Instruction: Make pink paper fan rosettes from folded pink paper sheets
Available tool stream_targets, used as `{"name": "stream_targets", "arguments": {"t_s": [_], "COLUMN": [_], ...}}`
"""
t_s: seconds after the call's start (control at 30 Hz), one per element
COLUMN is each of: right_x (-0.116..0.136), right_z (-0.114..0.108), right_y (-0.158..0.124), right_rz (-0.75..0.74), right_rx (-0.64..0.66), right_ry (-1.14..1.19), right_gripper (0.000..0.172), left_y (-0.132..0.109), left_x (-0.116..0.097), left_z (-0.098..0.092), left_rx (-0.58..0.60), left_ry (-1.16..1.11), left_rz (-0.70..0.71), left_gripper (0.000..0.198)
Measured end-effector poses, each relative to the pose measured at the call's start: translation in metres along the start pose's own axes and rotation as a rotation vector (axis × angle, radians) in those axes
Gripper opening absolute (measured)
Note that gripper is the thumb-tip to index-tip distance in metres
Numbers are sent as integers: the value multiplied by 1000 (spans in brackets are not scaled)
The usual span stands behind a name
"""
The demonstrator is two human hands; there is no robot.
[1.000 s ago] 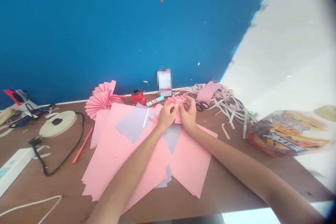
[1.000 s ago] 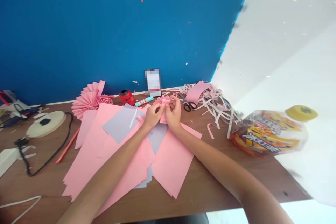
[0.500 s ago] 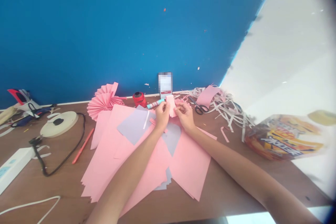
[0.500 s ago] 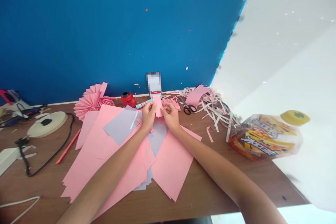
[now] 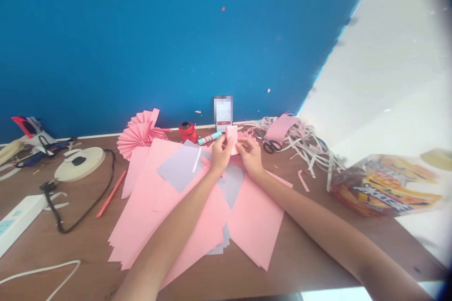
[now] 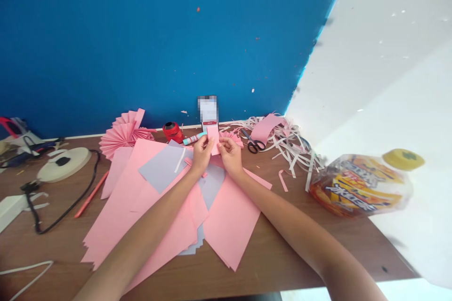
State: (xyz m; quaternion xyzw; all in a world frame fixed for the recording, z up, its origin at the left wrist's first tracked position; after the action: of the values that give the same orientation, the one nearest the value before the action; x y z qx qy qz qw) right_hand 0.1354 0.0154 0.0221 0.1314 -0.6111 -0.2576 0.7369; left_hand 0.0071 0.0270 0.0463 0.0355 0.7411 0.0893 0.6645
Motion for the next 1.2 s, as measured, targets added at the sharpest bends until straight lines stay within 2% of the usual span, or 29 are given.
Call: {"name": "stream_targets", "arguments": {"t_s": [0.17, 0.57, 0.83, 0.9, 1.03, 1.2], "right_x": [1, -1, 5, 3, -1, -4], "right_z": [-2, -5, -1, 0, 5, 9], "right_y": [0, 0, 1, 1, -1, -3], "right_rz": [-12, -16, -91, -88, -85, -82], "right_rx": [-33, -45, -1, 20, 64, 119], "right_ry": [12, -46, -96, -118, -99, -98], "right_gripper": [26, 26, 21, 21, 21, 19], "left_y": [0, 1, 4, 7, 14, 18], "left_x": [-3, 1, 5, 1, -5, -2], "left_z": [4, 2, 3, 0, -12, -19], "left_rx": [41, 18, 57, 66, 1, -49], "left_ry": [25, 15, -163, -189, -177, -152], "left_rz": [41, 13, -39, -31, 2, 5], "left_gripper": [31, 33, 30, 32, 31, 27]}}
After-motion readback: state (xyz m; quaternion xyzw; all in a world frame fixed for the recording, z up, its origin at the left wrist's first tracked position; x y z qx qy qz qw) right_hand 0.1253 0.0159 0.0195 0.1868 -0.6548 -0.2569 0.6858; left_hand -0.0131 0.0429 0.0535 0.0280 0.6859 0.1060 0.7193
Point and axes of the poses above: each hand's wrist, its own y-axis towards the middle knuckle, its own z-axis out of the palm, x = y × z, the point moved 8 cm from there along y, towards the middle knuckle, and after that the axes turned 15 degrees about -z, right-handed, at the moved point
